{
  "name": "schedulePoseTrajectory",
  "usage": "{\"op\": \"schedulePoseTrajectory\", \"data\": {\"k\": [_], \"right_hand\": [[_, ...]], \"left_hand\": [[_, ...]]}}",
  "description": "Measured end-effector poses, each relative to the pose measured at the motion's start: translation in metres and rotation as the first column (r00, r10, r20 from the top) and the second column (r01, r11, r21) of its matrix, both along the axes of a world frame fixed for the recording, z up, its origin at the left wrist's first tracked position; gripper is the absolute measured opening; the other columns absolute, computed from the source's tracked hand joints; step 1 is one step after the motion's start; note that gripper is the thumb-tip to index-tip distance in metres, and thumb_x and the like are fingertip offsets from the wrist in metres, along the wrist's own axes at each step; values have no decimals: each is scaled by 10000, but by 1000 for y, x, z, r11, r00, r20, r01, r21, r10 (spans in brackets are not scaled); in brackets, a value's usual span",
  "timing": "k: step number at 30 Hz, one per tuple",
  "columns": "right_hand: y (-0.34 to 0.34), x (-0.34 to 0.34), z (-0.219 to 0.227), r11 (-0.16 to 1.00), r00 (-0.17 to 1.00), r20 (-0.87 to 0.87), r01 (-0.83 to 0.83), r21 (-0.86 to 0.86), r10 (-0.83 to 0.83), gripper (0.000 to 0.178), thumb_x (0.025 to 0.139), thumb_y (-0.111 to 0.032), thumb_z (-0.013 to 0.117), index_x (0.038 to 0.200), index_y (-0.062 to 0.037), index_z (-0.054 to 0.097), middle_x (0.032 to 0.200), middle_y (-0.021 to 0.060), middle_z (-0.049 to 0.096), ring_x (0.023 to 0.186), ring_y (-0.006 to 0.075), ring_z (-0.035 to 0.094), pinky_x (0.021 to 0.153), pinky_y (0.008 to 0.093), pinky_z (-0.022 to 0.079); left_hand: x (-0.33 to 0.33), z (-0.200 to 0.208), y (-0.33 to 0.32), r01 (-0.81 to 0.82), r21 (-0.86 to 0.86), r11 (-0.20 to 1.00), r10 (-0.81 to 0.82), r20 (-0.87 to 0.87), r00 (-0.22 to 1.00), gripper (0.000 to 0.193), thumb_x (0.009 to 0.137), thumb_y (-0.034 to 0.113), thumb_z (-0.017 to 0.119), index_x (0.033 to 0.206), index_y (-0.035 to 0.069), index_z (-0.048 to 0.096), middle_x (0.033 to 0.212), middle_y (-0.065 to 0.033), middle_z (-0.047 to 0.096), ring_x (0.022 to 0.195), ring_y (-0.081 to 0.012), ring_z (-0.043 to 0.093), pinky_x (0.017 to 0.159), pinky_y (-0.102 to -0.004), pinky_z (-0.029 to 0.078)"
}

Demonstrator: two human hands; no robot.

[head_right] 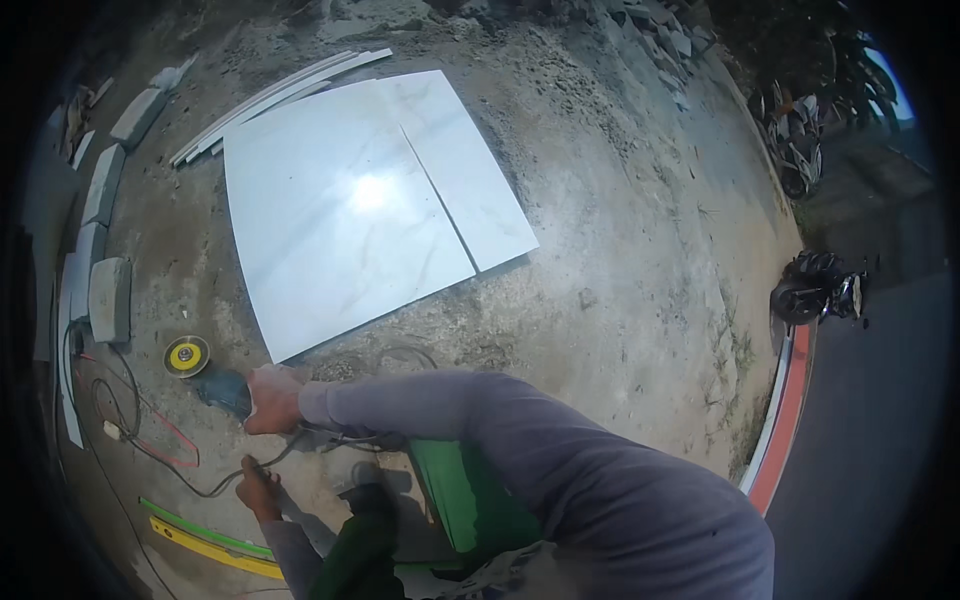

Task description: The person cuts a white tile using an angle grinder, carries the tile into a room to place it on the floor, and then uses a spirit level to measure and prepare another tile section.

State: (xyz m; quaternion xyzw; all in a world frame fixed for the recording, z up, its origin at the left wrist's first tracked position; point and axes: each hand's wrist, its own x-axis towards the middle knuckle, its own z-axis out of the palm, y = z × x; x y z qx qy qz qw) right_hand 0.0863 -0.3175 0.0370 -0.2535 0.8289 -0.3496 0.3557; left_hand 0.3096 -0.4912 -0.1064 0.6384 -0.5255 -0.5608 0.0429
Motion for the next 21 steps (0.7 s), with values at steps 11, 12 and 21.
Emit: {"op": "schedulePoseTrajectory", "data": {"k": [11,12,21], "right_hand": [[27,3,62,925,941,99,336,-180,-322,407,610,-247,783,844,77,706,825,258,712,828,392,732,795,441,585],[37,3,76,900,922,164,380,-215,-350,404,634,-256,775,818,90,678,808,269,696,814,401,723,770,444,579],[43,-10,31,938,936,93,344,-35,-340,740,726,-452,757,1058,191,603,1037,337,656,996,443,668,896,448,540]], "left_hand": [[-16,-48,-58,845,-201,496,-794,288,535,381,900,336,694,765,-4,591,664,-94,557,542,-186,553,511,-340,498],[-20,-48,-56,940,-258,224,-842,435,320,398,893,360,697,757,0,595,654,-91,553,538,-186,552,519,-344,506],[-40,8,5,517,-15,856,-514,74,854,316,859,153,580,674,-96,638,635,-182,660,546,-230,638,536,-349,498]]}}
